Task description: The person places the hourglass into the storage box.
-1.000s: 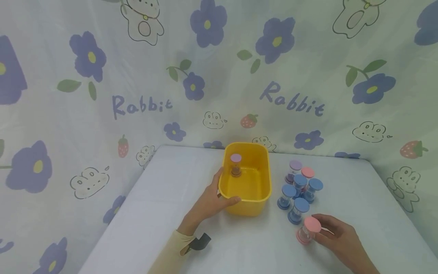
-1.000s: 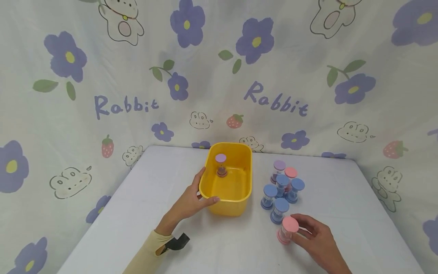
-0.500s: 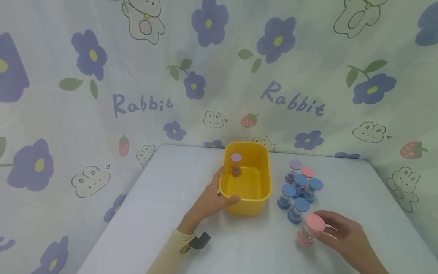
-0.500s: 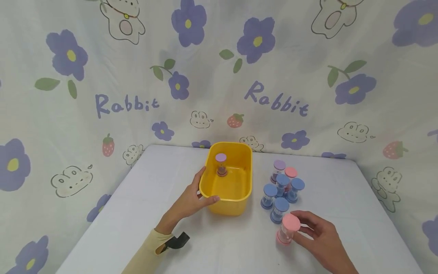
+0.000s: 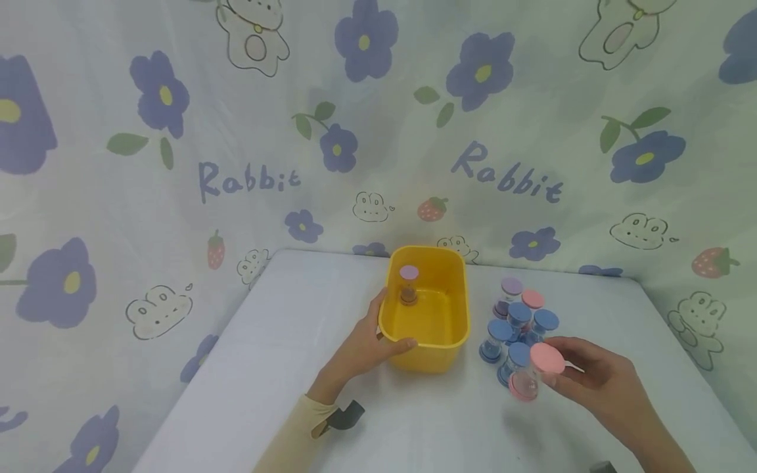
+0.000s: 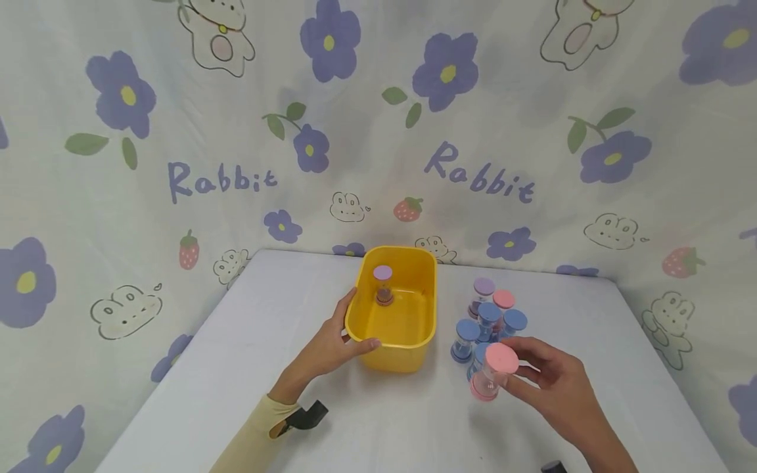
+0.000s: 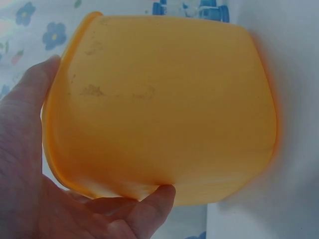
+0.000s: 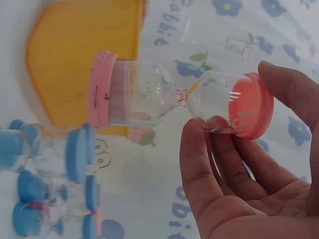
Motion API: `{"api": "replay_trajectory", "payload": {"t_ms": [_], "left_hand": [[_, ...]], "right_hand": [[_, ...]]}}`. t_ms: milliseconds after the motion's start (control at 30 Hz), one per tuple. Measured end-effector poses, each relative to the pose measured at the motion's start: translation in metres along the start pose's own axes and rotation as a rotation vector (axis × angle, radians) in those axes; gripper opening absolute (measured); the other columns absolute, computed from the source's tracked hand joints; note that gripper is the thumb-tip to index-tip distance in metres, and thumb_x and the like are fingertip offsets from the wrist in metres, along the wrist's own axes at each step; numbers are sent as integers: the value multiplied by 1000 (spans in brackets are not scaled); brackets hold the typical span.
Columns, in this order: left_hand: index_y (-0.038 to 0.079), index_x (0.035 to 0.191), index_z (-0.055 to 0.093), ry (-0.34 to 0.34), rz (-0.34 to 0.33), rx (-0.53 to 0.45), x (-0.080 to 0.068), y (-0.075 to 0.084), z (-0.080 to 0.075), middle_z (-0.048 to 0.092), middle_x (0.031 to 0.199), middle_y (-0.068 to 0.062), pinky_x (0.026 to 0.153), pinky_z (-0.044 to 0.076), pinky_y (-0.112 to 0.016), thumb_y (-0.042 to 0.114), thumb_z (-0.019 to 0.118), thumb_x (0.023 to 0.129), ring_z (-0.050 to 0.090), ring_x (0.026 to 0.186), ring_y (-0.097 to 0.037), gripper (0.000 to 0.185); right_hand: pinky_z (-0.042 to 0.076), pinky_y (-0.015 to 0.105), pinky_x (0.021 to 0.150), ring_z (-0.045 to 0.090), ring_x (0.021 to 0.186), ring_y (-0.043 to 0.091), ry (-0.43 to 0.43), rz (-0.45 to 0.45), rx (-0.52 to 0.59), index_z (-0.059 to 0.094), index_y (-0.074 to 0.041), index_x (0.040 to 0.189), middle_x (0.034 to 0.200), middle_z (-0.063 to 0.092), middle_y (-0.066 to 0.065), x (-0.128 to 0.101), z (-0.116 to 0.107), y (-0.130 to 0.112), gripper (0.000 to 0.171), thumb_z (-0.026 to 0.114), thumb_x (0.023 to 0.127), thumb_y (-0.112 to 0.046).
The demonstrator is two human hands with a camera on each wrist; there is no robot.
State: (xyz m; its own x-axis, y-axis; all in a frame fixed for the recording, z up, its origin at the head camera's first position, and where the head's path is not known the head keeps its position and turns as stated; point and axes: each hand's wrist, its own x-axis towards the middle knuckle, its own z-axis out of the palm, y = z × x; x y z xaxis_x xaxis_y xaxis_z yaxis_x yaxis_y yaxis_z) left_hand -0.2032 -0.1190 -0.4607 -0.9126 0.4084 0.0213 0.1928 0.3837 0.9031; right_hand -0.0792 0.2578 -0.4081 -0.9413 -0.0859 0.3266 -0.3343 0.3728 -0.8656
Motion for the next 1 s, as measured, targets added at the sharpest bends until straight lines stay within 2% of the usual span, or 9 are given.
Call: {"api": "replay_trajectory", "payload": {"t_ms": [100, 200, 433, 700, 800, 1000], "left_hand": [[27, 167, 6, 4, -9, -2, -1, 1, 0, 45, 161, 3, 123, 41, -54, 56, 82, 83, 50, 144, -30, 117], [29, 166, 6, 11, -18, 4, -1, 2, 0, 45, 161, 4, 123, 40, -54, 56, 82, 83, 49, 144, -30, 116], [27, 166, 6, 6, -17, 14, -1, 1, 0, 45, 161, 3, 123, 40, -54, 59, 81, 82, 49, 146, -30, 118], [26, 167, 5, 4, -9, 10, -1, 1, 0, 44, 162, 2, 123, 41, -54, 58, 81, 83, 48, 146, -30, 117], [26, 167, 6, 16, -22, 23, -1, 2, 1, 44, 162, 2, 123, 40, -54, 59, 81, 82, 48, 147, -30, 118], [28, 166, 7, 22, -36, 33, -1, 2, 2, 44, 162, 4, 123, 40, -53, 60, 81, 81, 49, 146, -29, 118]], "right_hand": [[61, 17, 88, 68, 109, 1, -16, -42, 123, 62, 11, 128, 120, 73, -8, 9, 0, -8, 48, 74, 82, 19], [60, 17, 89, 69, 107, 2, -25, -46, 143, 62, 10, 128, 120, 73, -8, 19, 0, -16, 48, 73, 83, 18], [60, 14, 87, 69, 108, -2, -33, 32, -5, 63, -1, 134, 123, 70, -15, 41, 5, -31, 47, 78, 90, -2], [56, 10, 91, 67, 107, -2, -33, 11, 9, 63, -1, 134, 119, 69, -19, 64, 17, -39, 42, 75, 94, -7], [55, 9, 92, 66, 108, -3, -24, 30, -22, 64, -4, 135, 121, 69, -15, 72, 23, -43, 44, 77, 94, -15], [53, 10, 96, 65, 112, -1, -6, 124, -60, 65, -15, 135, 131, 68, 0, 87, 36, -47, 50, 80, 92, -34]]}}
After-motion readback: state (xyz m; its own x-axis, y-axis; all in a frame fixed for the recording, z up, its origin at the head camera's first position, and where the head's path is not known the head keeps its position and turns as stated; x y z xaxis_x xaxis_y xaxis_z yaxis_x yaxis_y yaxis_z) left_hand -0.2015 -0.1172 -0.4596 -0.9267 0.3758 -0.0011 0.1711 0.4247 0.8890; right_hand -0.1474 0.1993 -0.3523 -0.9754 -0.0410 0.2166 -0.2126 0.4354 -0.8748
